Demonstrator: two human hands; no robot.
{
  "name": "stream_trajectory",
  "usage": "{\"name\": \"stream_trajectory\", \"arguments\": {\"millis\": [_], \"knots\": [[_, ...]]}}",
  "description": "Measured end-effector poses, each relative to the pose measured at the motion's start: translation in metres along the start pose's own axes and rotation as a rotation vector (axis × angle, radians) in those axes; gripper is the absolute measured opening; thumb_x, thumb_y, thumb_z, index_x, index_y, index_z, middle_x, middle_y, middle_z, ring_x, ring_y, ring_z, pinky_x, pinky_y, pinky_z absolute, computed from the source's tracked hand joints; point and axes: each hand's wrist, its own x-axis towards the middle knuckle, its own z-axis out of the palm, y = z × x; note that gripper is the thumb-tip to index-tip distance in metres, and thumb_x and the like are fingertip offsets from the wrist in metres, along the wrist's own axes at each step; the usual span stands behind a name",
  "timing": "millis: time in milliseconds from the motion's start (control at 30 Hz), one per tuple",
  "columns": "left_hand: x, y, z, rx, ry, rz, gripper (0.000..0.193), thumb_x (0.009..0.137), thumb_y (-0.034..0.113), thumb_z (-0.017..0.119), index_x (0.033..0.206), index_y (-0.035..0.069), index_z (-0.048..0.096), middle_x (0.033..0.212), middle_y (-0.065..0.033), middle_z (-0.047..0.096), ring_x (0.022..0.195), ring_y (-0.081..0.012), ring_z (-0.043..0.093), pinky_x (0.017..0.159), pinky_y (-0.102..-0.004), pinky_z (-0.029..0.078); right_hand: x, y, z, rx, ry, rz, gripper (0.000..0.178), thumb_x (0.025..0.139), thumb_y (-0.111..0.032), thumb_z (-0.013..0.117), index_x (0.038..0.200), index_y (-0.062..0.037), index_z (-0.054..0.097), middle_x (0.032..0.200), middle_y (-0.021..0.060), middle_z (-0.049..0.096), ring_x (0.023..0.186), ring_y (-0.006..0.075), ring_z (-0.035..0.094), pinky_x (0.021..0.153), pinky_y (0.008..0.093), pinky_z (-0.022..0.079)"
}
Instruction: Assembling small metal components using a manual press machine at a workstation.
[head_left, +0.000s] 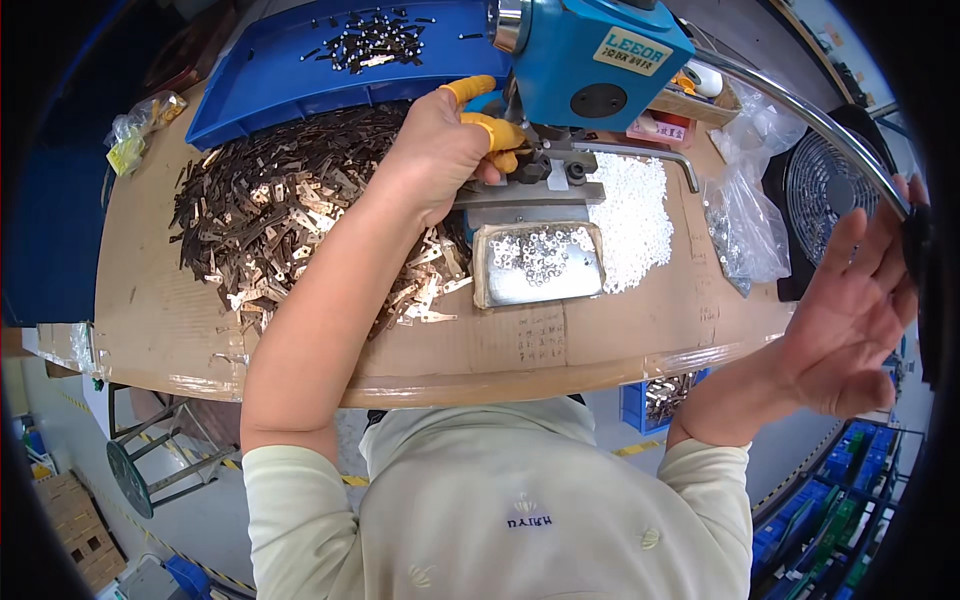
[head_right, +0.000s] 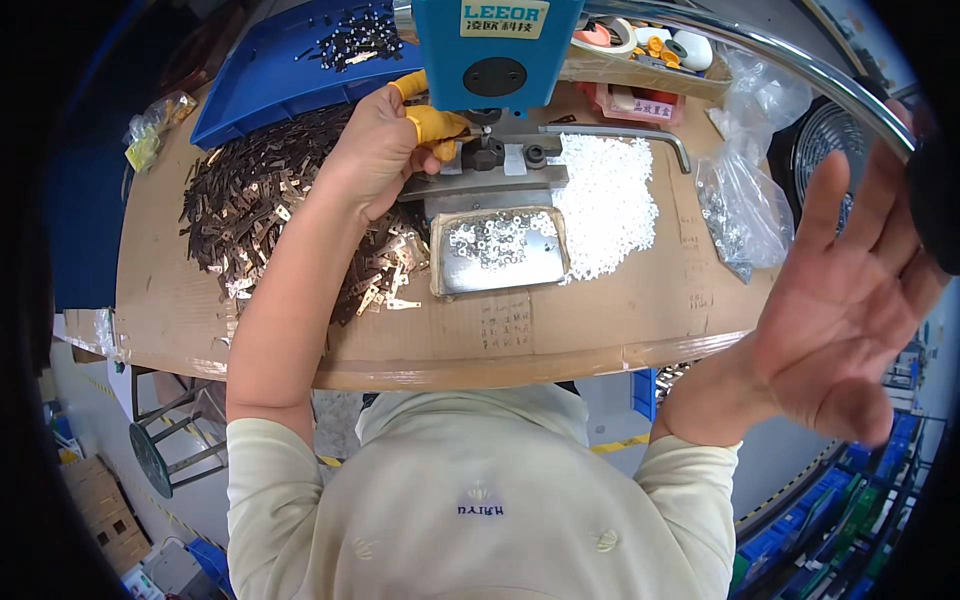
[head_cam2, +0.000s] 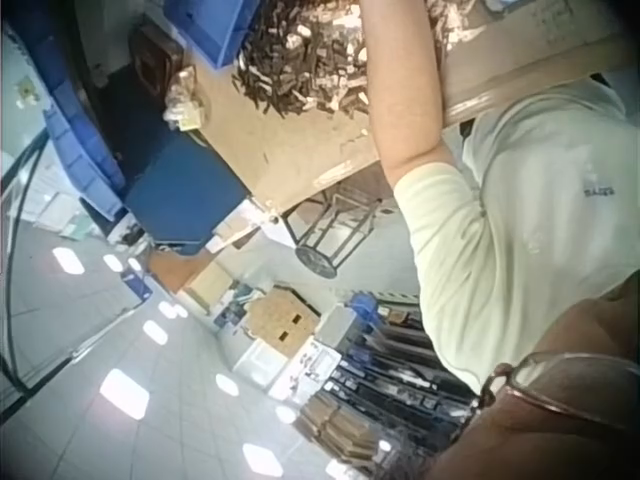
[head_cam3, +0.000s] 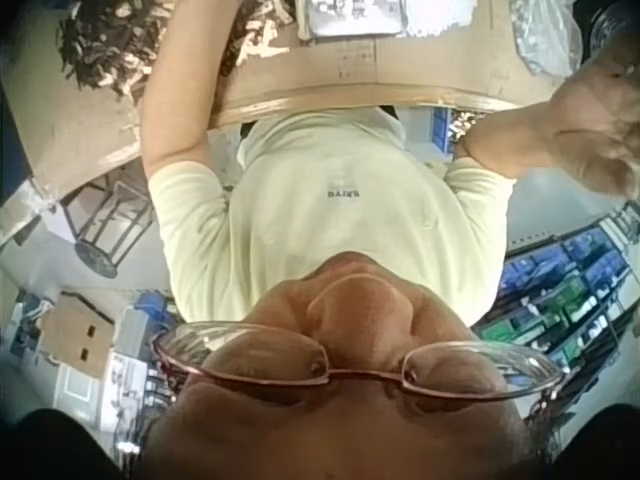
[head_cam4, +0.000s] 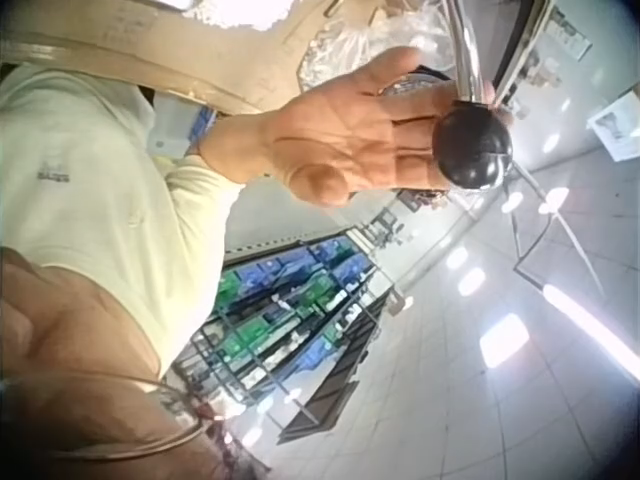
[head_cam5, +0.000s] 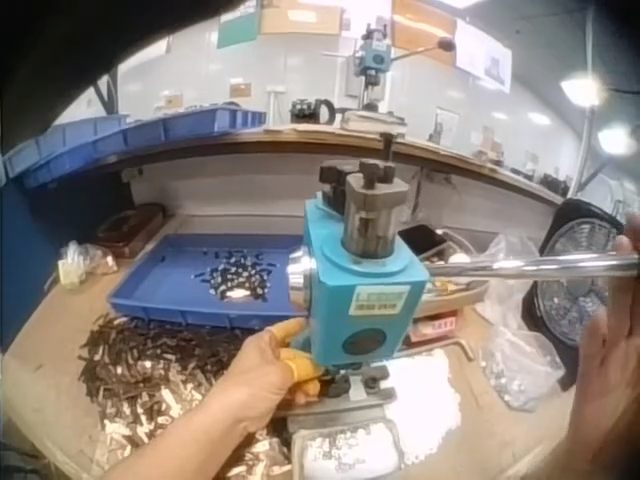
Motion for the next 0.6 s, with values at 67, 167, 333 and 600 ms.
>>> {"name": "stream_trajectory", "arguments": {"millis": [67, 167, 333, 600], "knots": [[0.000, 0.000, -0.001, 0.007, -0.002, -0.007, 0.052, 0.082, -0.010, 0.053, 0.131, -0.012, 0.036, 0.088, -0.0220, 0.061, 0.052, -0.0127, 0.055, 0.042, -0.0187, 0.045, -0.001, -0.005, -0.001, 0.091, -0.123, 0.012, 0.064, 0.089, -0.012, 0.058, 0.145, -0.0198, 0.028, 0.150, 0.0101, 0.028, 0.139, 0.0275, 0.027, 0.111, 0.0521, 0.027], [-0.001, 0.004, 0.001, -0.040, -0.006, -0.004, 0.051, 0.082, -0.009, 0.053, 0.131, -0.013, 0.036, 0.089, -0.0225, 0.061, 0.052, -0.0129, 0.055, 0.043, -0.0187, 0.046, 0.001, -0.004, 0.015, -0.140, 0.010, -0.011, 0.039, 0.085, -0.028, 0.061, 0.121, -0.0138, 0.053, 0.145, 0.0142, 0.033, 0.129, 0.0280, 0.038, 0.109, 0.0506, 0.027], [0.001, -0.004, -0.002, -0.128, 0.001, -0.014, 0.040, 0.084, -0.004, 0.058, 0.121, -0.011, 0.044, 0.086, -0.0190, 0.063, 0.053, -0.0122, 0.057, 0.042, -0.0167, 0.046, -0.007, -0.021, -0.005, -0.131, -0.143, 0.186, 0.033, 0.084, -0.039, 0.062, 0.104, -0.0125, 0.062, 0.128, 0.0150, 0.046, 0.118, 0.0284, 0.046, 0.104, 0.0489, 0.033], [-0.004, 0.002, -0.002, 0.034, -0.006, -0.075, 0.029, 0.084, -0.002, 0.061, 0.111, -0.009, 0.055, 0.086, -0.0167, 0.065, 0.057, -0.0132, 0.060, 0.045, -0.0178, 0.048, -0.114, 0.035, -0.015, -0.947, -0.031, -0.182, 0.048, 0.081, -0.049, 0.064, 0.106, -0.0092, 0.056, 0.101, 0.0105, 0.058, 0.095, 0.0234, 0.057, 0.083, 0.0384, 0.049]]}}
